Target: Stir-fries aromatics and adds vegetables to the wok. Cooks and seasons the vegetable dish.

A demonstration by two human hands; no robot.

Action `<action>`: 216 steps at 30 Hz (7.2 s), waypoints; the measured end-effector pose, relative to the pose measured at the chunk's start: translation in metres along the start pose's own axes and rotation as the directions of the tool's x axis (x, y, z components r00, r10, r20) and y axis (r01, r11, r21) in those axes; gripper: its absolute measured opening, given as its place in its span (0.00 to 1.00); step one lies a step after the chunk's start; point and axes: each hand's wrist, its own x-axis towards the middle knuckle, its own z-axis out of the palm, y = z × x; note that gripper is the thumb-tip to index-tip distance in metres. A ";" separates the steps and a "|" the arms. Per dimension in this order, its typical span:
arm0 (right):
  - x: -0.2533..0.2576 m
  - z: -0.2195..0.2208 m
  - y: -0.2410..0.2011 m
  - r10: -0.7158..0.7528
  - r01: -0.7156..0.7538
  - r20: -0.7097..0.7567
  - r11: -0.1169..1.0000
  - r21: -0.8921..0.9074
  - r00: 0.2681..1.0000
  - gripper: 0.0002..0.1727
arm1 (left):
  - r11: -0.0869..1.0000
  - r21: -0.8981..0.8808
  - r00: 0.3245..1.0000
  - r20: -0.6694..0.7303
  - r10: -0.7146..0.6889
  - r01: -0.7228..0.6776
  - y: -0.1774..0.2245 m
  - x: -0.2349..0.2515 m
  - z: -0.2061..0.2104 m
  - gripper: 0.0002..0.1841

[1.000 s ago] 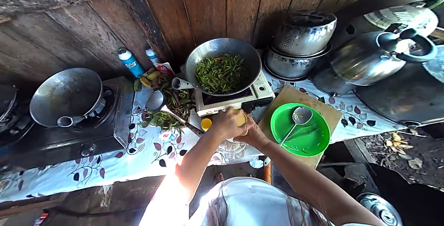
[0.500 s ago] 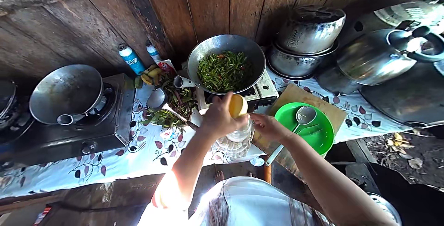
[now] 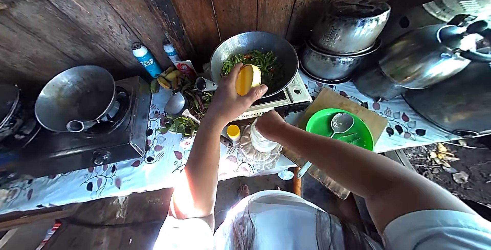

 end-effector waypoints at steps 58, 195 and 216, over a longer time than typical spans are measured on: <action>-0.053 0.067 0.070 0.297 -0.007 -0.245 0.649 0.760 0.923 0.16 | 0.991 0.129 0.942 -0.328 0.065 -0.023 0.001 -0.013 -0.012 0.51; -0.061 0.070 0.050 0.250 0.204 -0.369 0.506 0.838 0.895 0.38 | 0.949 0.177 0.956 0.091 -0.278 0.259 -0.027 -0.044 0.100 0.49; 0.023 0.151 -0.001 0.499 0.258 -0.537 0.523 0.812 0.680 0.67 | 0.725 0.592 0.857 0.106 -0.504 0.353 -0.033 -0.023 0.127 0.53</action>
